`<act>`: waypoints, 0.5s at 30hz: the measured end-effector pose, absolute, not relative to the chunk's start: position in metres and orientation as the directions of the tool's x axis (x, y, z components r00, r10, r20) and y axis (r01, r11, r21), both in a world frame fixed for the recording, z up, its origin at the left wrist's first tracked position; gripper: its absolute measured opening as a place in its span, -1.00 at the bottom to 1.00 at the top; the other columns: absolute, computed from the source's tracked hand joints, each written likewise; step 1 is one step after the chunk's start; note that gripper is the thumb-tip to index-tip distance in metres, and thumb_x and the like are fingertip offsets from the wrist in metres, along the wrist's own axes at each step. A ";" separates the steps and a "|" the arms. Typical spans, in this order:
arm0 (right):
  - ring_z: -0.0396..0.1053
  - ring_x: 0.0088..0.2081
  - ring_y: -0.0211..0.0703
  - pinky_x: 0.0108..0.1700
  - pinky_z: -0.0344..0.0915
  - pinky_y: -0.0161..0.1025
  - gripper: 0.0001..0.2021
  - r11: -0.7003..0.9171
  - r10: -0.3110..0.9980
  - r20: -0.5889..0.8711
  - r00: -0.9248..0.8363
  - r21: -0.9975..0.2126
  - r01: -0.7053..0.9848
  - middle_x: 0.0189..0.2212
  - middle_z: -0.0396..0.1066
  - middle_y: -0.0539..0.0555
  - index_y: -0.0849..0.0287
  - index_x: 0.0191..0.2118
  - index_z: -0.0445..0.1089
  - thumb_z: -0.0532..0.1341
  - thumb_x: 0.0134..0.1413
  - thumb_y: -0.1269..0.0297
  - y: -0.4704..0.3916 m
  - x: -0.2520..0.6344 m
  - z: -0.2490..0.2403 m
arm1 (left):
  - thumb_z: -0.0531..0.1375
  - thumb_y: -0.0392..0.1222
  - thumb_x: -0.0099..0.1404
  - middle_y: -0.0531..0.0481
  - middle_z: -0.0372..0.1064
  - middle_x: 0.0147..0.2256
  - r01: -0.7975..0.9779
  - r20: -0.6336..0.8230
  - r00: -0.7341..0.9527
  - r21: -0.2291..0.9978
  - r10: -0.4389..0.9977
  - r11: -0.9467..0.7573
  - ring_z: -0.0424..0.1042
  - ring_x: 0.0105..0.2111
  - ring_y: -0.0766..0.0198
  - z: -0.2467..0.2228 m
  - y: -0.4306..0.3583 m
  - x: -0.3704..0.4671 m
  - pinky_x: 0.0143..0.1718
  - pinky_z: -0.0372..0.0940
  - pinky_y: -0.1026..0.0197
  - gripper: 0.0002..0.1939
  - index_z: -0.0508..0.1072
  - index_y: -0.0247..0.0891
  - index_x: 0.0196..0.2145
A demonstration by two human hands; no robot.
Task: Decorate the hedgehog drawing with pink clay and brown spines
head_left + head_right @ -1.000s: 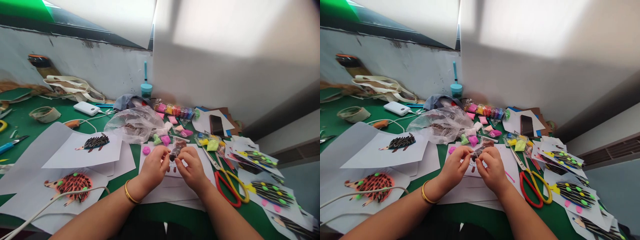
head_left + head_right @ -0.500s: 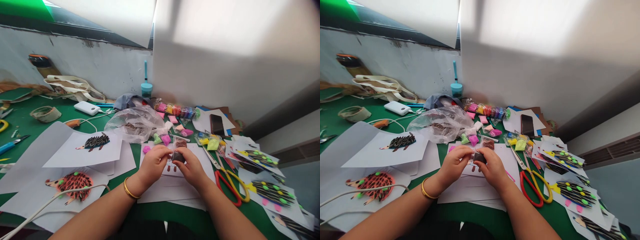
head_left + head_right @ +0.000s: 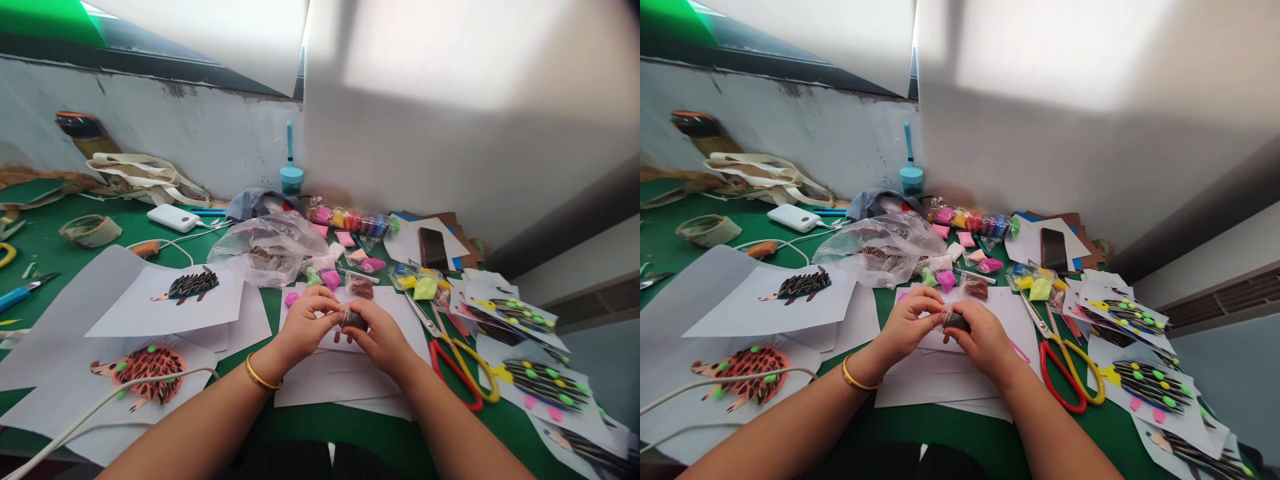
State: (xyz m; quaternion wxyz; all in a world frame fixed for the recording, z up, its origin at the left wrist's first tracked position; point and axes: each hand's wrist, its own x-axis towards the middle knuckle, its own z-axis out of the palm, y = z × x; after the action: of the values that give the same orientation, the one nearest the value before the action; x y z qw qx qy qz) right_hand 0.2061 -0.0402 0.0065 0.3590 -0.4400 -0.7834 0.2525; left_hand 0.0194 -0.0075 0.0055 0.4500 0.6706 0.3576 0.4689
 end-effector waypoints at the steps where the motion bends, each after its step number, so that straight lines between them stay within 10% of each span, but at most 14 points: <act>1: 0.45 -0.22 -0.07 -0.20 0.37 -0.15 -0.82 0.479 0.874 0.332 -0.355 -0.714 0.510 -0.20 0.50 0.11 0.09 -0.06 0.39 0.24 0.22 0.26 -0.040 0.206 0.007 | 0.33 -0.13 0.20 -0.06 0.39 -0.29 0.086 0.319 0.306 0.929 0.897 -0.359 0.42 -0.24 0.22 0.006 -0.008 0.019 -0.16 0.36 0.15 -0.88 0.59 -0.21 -0.42; 15: 0.44 -0.26 -0.10 -0.18 0.35 -0.18 -0.81 0.412 0.909 0.298 -0.293 -0.752 0.515 -0.29 0.51 0.03 0.09 -0.09 0.42 0.27 0.17 0.24 -0.043 0.207 0.010 | -0.01 -0.22 0.44 -0.10 0.32 -0.24 0.407 0.484 0.384 0.676 0.786 -0.615 0.29 -0.18 0.16 0.008 -0.015 0.016 -0.10 0.23 0.08 -0.82 0.32 -0.23 -0.30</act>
State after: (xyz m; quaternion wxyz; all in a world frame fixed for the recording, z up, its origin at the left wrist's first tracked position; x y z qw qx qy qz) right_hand 0.2069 -0.0431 0.0099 0.3645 -0.4700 -0.7572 0.2702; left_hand 0.0162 -0.0149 0.0084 0.2310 0.7990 0.3733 0.4109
